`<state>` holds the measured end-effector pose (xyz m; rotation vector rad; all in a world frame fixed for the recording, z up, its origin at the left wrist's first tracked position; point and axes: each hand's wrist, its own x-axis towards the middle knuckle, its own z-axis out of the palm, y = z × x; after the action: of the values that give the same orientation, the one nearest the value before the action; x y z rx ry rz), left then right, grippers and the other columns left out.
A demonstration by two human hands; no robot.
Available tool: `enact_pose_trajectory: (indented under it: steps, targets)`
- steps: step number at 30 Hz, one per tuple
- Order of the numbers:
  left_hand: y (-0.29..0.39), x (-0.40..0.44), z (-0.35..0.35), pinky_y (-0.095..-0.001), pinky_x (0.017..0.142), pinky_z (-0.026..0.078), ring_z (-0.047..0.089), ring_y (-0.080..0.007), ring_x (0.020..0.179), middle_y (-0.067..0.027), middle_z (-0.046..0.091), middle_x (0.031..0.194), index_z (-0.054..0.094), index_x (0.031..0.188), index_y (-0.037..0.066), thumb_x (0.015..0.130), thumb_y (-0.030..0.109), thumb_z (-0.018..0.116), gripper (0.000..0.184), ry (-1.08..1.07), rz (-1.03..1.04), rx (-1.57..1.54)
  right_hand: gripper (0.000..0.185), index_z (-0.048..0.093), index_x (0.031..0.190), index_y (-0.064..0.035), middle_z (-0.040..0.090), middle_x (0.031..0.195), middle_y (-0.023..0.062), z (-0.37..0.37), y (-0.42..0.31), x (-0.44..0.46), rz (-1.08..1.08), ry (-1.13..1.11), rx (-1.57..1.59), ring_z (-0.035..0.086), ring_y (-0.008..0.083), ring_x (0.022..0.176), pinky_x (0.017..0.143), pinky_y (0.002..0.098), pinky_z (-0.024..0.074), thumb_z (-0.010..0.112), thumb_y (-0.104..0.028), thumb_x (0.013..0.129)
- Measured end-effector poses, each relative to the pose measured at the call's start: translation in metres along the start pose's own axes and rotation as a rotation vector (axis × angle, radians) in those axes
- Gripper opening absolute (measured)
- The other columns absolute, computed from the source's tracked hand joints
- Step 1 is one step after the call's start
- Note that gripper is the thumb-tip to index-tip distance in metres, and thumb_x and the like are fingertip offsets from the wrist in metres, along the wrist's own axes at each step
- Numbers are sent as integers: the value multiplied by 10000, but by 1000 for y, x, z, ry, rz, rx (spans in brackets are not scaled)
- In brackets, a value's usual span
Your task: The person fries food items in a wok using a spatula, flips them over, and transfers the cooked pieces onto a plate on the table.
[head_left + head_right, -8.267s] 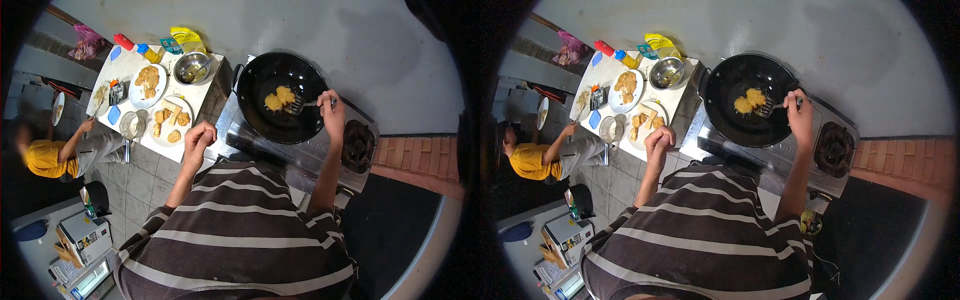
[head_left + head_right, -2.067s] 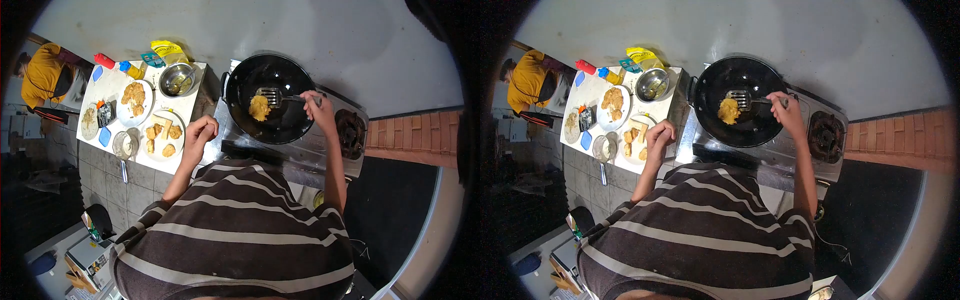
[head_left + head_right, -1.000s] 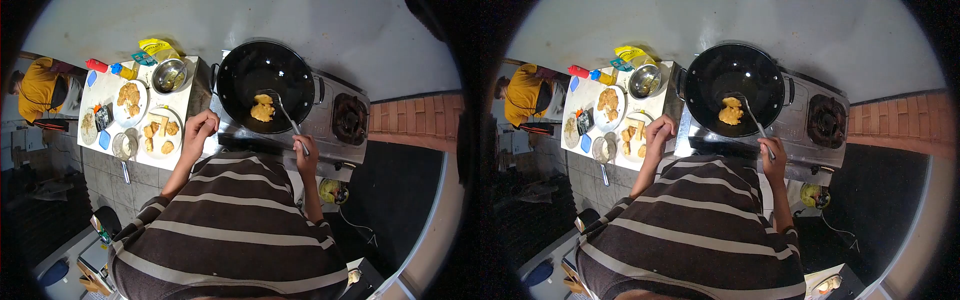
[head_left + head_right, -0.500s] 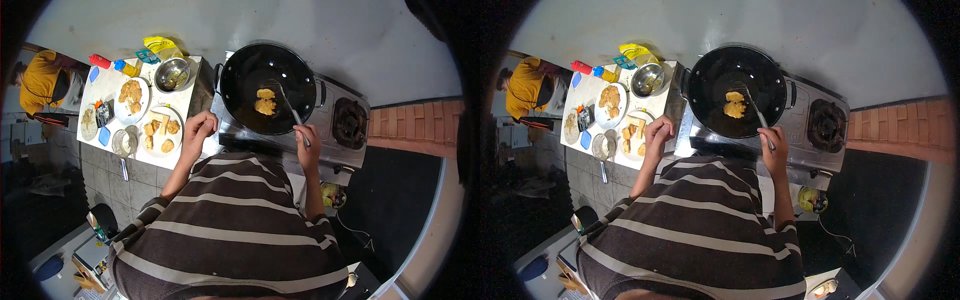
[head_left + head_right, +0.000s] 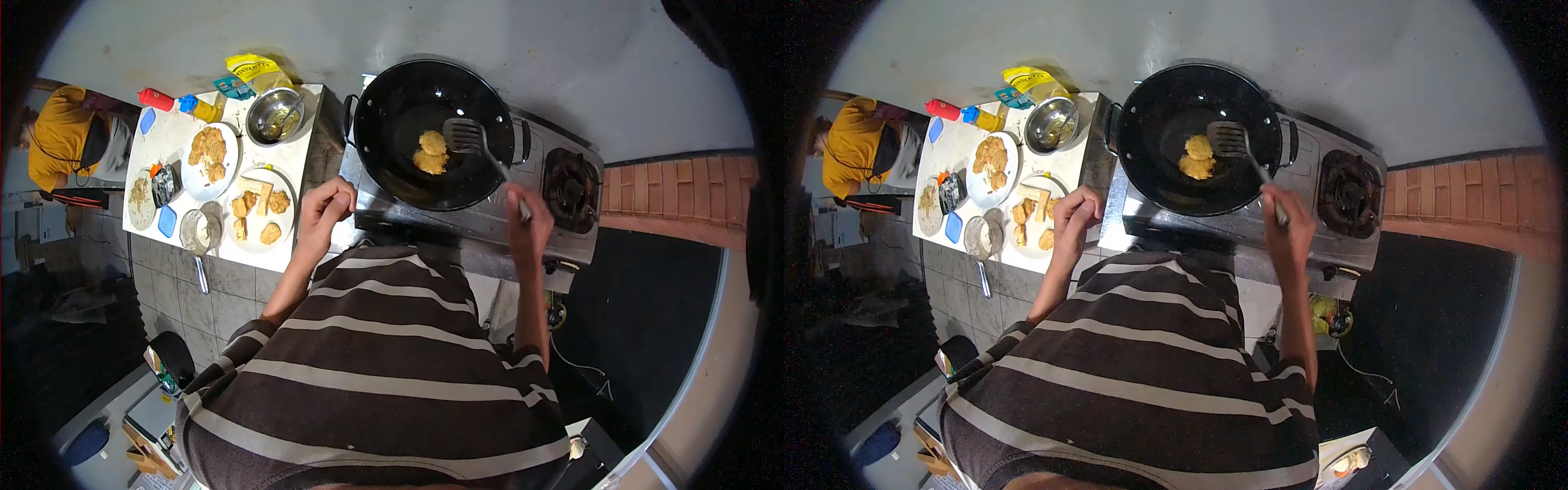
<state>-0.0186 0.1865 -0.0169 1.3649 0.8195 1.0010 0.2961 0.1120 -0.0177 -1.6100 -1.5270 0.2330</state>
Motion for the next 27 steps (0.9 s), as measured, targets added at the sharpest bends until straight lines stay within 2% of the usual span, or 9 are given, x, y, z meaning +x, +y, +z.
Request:
enact_pose_trajectory:
  steps: [2, 3, 5, 9, 12, 19, 22, 24, 27]
  targets:
    - [0, 0, 0, -223, 513, 246, 341, -42, 552, 16, 448, 637, 522, 752, 13, 939, 168, 473, 247, -7, -4, 1, 137, 653, 915, 15, 639, 754, 134, -3, -5, 25, 115, 109, -43, 577, 153, 628, 606, 278, 451, 627, -116, 883]
    - [-1, -1, 0, -224, 513, 247, 342, -42, 552, 16, 449, 638, 522, 751, 14, 940, 175, 475, 253, -6, -1, 6, 137, 653, 915, 15, 639, 754, 134, -7, -11, 38, 115, 111, -44, 577, 153, 628, 606, 278, 451, 627, -116, 883]
    - [1, -1, -1, -224, 514, 247, 342, -42, 553, 16, 450, 639, 521, 750, 15, 941, 183, 478, 258, -3, 4, 10, 210, 646, 857, 38, 591, 622, 139, -15, -19, 64, 221, 7, -268, 501, 118, 520, 530, 277, 424, 623, -168, 889]
    - [4, -3, -4, -220, 522, 256, 350, -45, 564, 14, 456, 651, 517, 753, 17, 942, 203, 483, 268, 11, -10, 8, 237, 633, 835, 47, 497, 526, 143, 1, 5, 93, 56, 84, -120, 407, 144, 439, 475, 295, 379, 618, -184, 888]
    - [5, -5, -8, -215, 529, 262, 358, -47, 577, 11, 466, 671, 516, 762, 18, 944, 207, 484, 264, 39, 6, 14, 240, 616, 830, 50, 450, 534, 166, 8, 14, 108, 14, -33, -149, 339, 209, 453, 475, 328, 350, 607, -182, 892]
    - [9, -7, -14, -211, 546, 247, 357, -57, 620, 6, 469, 720, 501, 755, 38, 910, 186, 473, 216, 95, -21, -5, 251, 625, 879, 50, 468, 550, 130, 17, 33, 113, 16, -90, -105, 368, 147, 483, 485, 313, 350, 610, -200, 900]
    - [8, -5, -13, -209, 540, 269, 364, -49, 597, 15, 458, 690, 510, 773, 20, 948, 197, 484, 251, 82, 26, -2, 249, 646, 905, 28, 518, 575, 74, 20, 47, 108, 150, -105, -18, 405, 93, 506, 485, 280, 356, 605, -217, 916]
    - [7, -4, -12, -210, 540, 269, 365, -50, 595, 15, 456, 685, 509, 771, 19, 949, 198, 484, 254, 74, 16, -11, 241, 663, 919, -7, 558, 615, 21, 22, 54, 102, 331, -125, 198, 446, 56, 525, 479, 234, 355, 592, -236, 933]
    - [7, -2, -10, -213, 540, 271, 369, -52, 592, 12, 457, 677, 507, 767, 19, 949, 200, 484, 258, 64, 14, -11, 227, 660, 934, -27, 565, 633, 3, 33, 66, 92, 456, -93, 347, 480, 46, 516, 459, 208, 357, 571, -236, 948]
